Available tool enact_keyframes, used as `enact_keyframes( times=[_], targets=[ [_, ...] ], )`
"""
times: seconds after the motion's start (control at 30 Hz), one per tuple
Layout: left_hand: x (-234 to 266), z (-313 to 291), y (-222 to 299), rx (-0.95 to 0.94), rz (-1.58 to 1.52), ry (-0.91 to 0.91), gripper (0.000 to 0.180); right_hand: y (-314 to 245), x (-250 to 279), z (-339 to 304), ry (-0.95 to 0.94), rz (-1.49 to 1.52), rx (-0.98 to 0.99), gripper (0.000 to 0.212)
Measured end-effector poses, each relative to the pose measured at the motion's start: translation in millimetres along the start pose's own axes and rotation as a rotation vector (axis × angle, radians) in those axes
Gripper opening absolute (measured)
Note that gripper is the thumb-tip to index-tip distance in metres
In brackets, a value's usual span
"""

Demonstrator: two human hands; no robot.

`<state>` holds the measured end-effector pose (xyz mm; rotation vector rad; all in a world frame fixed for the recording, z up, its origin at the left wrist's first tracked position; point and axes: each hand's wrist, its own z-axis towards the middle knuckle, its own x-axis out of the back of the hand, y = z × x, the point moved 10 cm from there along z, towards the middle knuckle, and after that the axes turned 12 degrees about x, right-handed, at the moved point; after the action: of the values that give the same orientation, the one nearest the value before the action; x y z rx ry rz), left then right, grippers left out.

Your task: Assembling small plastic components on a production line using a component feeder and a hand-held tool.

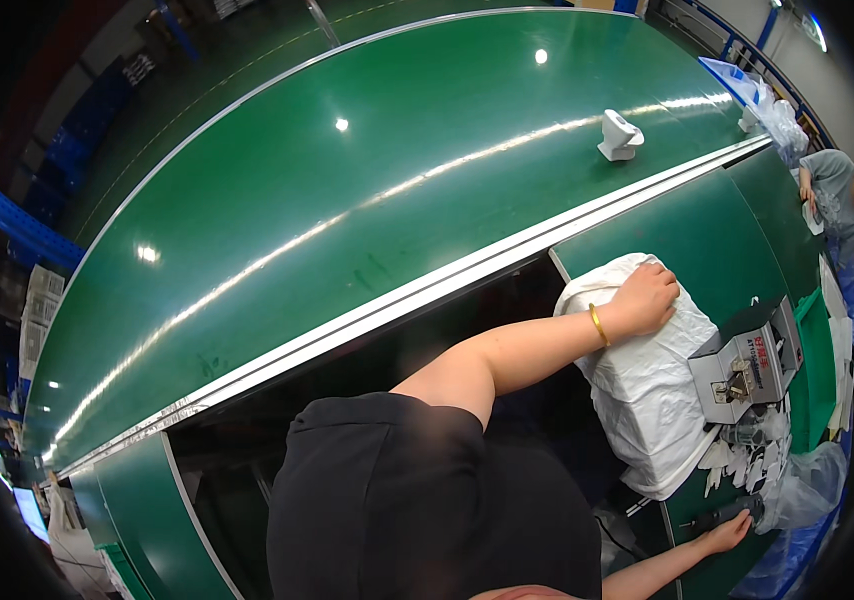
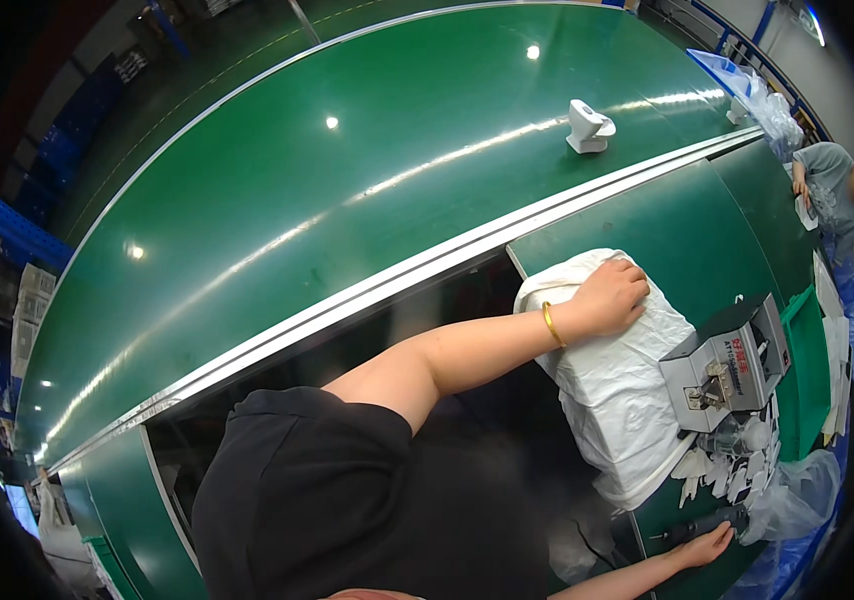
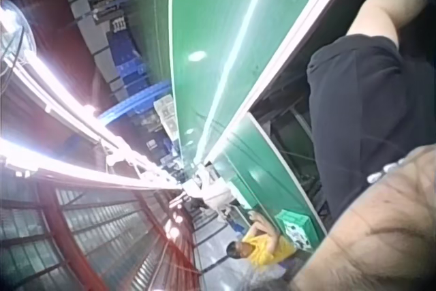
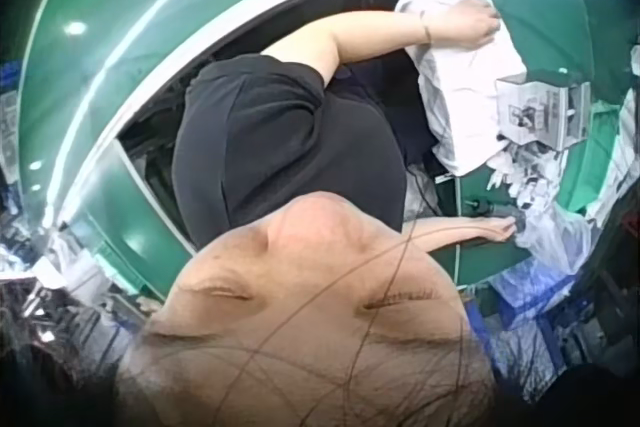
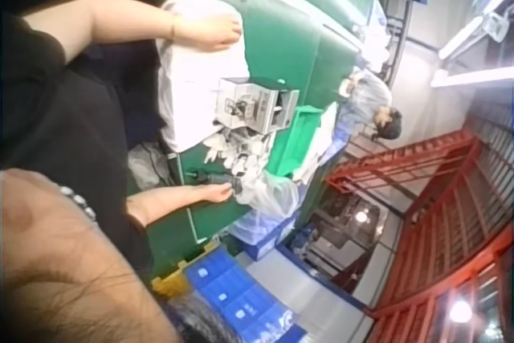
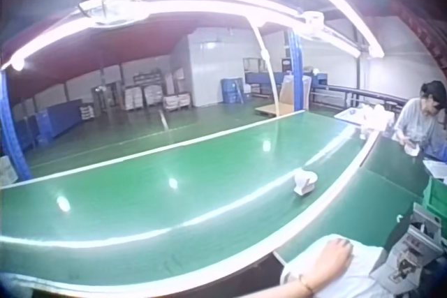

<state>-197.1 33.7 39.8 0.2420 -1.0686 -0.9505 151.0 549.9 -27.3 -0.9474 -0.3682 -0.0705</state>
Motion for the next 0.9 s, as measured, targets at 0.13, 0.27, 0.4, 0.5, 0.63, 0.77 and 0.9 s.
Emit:
enact_keyframes(
  times=[0.13, 0.27, 0.4, 0.5, 0.63, 0.77, 0.9],
  targets=[
    [-3.0, 5.1, 6.7, -0.035, -0.030, 0.050, 0.013, -2.1, 24.8, 2.4, 0.008, -0.184, 0.061, 0.053],
    [-2.8, 7.9, 0.7, -0.046, -0.036, 0.066, 0.012, -17.8, 11.0, -9.2, -0.016, -0.168, 0.035, 0.048],
    [-7.7, 12.2, 1.7, 0.001, -0.024, -0.048, 0.017, 5.8, 6.8, -12.4, 0.099, 0.119, -0.014, 0.045],
    [-1.2, 10.7, 6.6, -0.039, -0.036, -0.025, 0.022, -10.5, 4.5, -18.0, 0.138, 0.131, 0.010, 0.042],
    [6.3, 14.0, 2.0, 0.044, -0.183, 0.064, 0.029, -14.9, 9.5, -19.5, 0.141, 0.160, 0.003, 0.041],
    [15.4, 25.0, 12.7, 0.036, -0.242, 0.023, 0.030, -28.4, 6.3, -26.6, 0.151, 0.161, 0.028, 0.038],
    [5.5, 50.6, 44.5, 0.010, -0.348, -0.025, 0.029, -32.9, 7.8, -31.7, 0.172, 0.218, -0.052, 0.039]
  ],
)
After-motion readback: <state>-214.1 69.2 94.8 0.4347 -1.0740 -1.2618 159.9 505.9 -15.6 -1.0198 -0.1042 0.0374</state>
